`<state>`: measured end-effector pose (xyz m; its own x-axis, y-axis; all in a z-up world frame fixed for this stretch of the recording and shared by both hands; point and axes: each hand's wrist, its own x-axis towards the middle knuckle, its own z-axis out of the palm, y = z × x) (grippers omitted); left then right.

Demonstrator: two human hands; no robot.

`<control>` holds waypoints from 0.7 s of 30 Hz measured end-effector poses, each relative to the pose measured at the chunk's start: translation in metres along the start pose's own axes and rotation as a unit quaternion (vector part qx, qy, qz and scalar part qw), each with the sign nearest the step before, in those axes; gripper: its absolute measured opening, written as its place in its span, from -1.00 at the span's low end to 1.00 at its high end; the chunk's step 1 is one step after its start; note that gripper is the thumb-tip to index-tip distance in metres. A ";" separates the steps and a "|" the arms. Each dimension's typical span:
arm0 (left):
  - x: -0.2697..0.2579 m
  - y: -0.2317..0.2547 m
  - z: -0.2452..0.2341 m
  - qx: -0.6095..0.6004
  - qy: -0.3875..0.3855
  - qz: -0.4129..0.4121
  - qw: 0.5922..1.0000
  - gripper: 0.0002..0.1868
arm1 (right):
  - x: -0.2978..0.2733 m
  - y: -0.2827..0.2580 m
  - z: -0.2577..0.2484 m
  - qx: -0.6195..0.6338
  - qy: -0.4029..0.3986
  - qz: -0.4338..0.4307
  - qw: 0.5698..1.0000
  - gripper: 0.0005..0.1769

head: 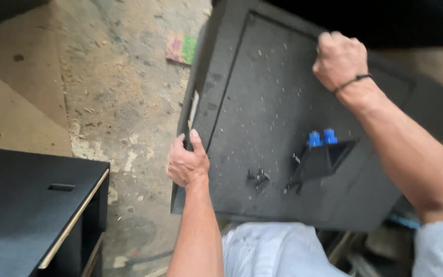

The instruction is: The person is using an allen key to tighten screws on a black cabinet or enclosure.

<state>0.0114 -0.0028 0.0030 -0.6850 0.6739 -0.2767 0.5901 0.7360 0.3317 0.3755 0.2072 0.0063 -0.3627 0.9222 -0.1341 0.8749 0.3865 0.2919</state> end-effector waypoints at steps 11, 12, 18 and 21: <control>0.004 0.002 0.001 -0.016 -0.009 0.006 1.000 -0.28 | 0.019 0.005 -0.074 0.293 -0.168 0.158 0.928 -0.66; 0.002 -0.001 0.000 -0.013 -0.017 0.003 1.000 -0.28 | 0.017 0.000 -0.099 0.341 -0.201 0.210 0.894 -0.46; 0.003 0.000 0.000 -0.010 -0.001 0.019 1.000 -0.27 | -0.016 0.039 -0.045 0.451 -0.072 0.130 0.880 -0.89; 0.003 0.001 -0.001 -0.008 -0.008 0.016 1.000 -0.24 | -0.024 0.031 -0.054 0.491 -0.047 0.129 0.861 -0.88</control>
<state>0.0091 -0.0002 0.0031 -0.6590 0.6981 -0.2799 0.6044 0.7131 0.3553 0.3943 0.1978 0.0695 -0.1290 0.9532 -0.2733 0.7888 -0.0684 -0.6109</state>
